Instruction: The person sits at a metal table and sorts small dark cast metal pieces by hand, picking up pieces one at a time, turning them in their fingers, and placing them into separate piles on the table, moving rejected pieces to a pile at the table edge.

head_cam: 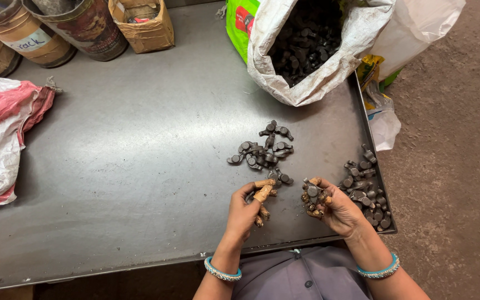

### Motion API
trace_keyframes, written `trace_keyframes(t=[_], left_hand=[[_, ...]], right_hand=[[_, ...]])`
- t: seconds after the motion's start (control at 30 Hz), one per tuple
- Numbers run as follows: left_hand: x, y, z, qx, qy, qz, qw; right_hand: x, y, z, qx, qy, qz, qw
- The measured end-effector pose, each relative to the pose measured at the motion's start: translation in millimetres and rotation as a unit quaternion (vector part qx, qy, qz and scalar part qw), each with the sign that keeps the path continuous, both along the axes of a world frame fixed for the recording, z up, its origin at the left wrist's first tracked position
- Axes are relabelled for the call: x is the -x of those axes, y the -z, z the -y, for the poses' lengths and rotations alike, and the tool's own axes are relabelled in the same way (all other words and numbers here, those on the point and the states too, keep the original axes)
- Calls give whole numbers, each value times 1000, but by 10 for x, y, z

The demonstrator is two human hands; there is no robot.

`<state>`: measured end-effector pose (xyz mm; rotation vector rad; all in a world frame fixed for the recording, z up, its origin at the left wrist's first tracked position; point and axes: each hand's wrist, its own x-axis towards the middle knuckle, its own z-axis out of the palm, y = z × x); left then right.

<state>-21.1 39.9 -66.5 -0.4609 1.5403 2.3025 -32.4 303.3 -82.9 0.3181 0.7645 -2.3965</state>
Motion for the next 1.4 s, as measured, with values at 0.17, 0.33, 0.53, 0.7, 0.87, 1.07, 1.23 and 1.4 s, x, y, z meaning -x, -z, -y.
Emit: trace_keyframes(t=[0.17, 0.33, 0.53, 0.7, 0.87, 1.07, 1.23, 1.4], left_hand=[[83, -82, -22, 101, -40, -26, 994], [189, -101, -42, 426, 4, -198, 883], [235, -108, -194, 468, 123, -240, 842], [235, -176, -217, 450, 102, -248, 852], [171, -209, -153, 376, 106, -172, 904], [1, -181, 64, 261, 13, -70, 963], [-18, -137, 224, 245, -72, -39, 966], [-89, -135, 291, 319, -68, -92, 941]], right_hand=[[-44, -113, -227, 8, -25, -73, 997], [-173, -554, -777, -351, 97, -142, 920], [-424, -848, -1370, -762, 127, -29, 634], [-539, -467, -1604, -889, 3, 34, 457], [-484, -310, -1683, -875, -4, 38, 483], [-217, -765, -1052, -851, 84, -146, 497], [-46, -725, 276, -710, -89, -368, 594], [100, -478, 949, -641, -107, -558, 516]])
